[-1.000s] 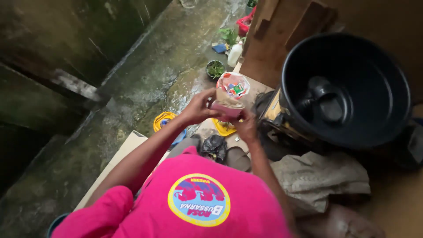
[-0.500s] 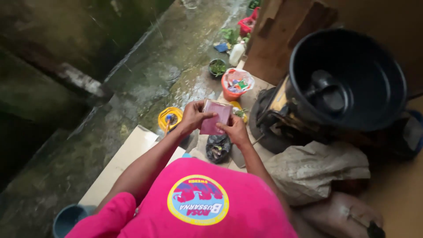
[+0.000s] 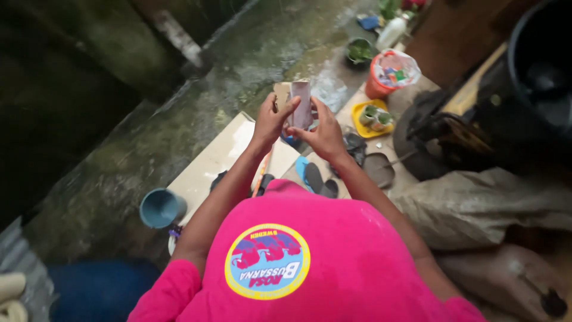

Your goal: The recorder is sorting through various trash items, bottles, and cardboard in an outdoor storage area.

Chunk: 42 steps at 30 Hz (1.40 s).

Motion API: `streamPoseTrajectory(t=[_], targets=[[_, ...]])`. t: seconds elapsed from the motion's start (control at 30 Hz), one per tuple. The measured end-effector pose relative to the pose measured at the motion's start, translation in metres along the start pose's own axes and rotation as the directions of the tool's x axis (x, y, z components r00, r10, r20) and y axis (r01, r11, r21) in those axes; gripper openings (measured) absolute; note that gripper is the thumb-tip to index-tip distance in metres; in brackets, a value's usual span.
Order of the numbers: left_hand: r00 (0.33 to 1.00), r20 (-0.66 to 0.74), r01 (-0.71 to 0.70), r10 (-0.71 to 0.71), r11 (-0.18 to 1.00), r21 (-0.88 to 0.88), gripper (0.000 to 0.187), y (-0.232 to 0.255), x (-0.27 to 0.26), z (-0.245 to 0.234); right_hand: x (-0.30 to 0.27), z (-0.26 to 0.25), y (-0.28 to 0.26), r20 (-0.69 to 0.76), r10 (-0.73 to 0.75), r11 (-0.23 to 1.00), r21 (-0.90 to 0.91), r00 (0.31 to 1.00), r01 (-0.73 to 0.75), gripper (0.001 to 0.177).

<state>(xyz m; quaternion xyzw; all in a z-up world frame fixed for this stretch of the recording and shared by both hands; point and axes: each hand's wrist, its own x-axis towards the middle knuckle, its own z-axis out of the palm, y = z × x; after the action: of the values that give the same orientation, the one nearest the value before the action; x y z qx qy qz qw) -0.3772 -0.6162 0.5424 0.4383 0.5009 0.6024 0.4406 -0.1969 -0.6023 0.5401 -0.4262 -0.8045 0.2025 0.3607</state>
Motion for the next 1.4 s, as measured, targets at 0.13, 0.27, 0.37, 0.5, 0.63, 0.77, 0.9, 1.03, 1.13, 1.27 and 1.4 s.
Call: streamPoseTrajectory(t=[0.13,0.27,0.37,0.5,0.63,0.77,0.9,1.03,1.13,1.27,1.4], targets=[[0.993,0.031,0.114,-0.111,0.989,-0.091,0.040,0.019,-0.030,-0.048,-0.002,0.023,-0.027,0.309,0.143,0.743,0.594,0.940,-0.308,0.090],[0.995,-0.009,0.095,-0.096,0.993,-0.072,0.034,0.001,-0.050,-0.085,-0.007,0.028,-0.042,0.460,0.103,0.501,0.742,0.882,-0.446,0.085],[0.994,-0.056,0.088,-0.095,0.989,-0.120,0.028,0.003,-0.062,-0.099,-0.008,0.045,-0.026,0.523,0.130,0.378,0.759,0.843,-0.529,0.074],[0.973,-0.190,0.105,-0.134,0.982,-0.156,0.024,-0.014,-0.062,-0.121,0.005,0.038,-0.026,0.614,0.026,0.160,0.776,0.789,-0.610,0.059],[0.935,-0.326,0.108,-0.137,0.988,-0.108,0.020,0.008,-0.082,-0.120,0.014,0.038,0.006,0.574,0.047,0.312,0.769,0.818,-0.557,0.048],[0.919,-0.366,0.089,-0.145,0.982,-0.166,0.021,0.001,-0.085,-0.118,0.027,0.030,0.006,0.567,-0.011,0.312,0.785,0.824,-0.536,0.046],[0.903,-0.403,0.063,-0.151,0.973,-0.222,0.024,-0.005,-0.085,-0.103,0.028,0.031,0.016,0.501,0.107,0.516,0.710,0.859,-0.479,0.059],[0.888,-0.423,0.080,-0.182,0.965,-0.248,0.024,-0.003,-0.099,-0.082,0.025,0.028,0.019,0.608,0.015,0.281,0.759,0.794,-0.587,0.054],[0.881,-0.438,0.084,-0.176,0.972,-0.221,0.024,0.001,-0.101,-0.076,0.029,0.026,0.019,0.670,-0.036,0.305,0.714,0.741,-0.630,0.059],[0.848,-0.497,0.075,-0.184,0.970,-0.231,0.021,-0.005,-0.114,-0.080,0.031,0.032,0.026,0.682,-0.113,0.340,0.710,0.723,-0.617,0.058],[0.777,-0.604,0.046,-0.175,0.974,-0.223,0.020,-0.013,-0.133,-0.105,0.048,0.030,0.038,0.732,-0.103,0.114,0.682,0.674,-0.723,0.055]])
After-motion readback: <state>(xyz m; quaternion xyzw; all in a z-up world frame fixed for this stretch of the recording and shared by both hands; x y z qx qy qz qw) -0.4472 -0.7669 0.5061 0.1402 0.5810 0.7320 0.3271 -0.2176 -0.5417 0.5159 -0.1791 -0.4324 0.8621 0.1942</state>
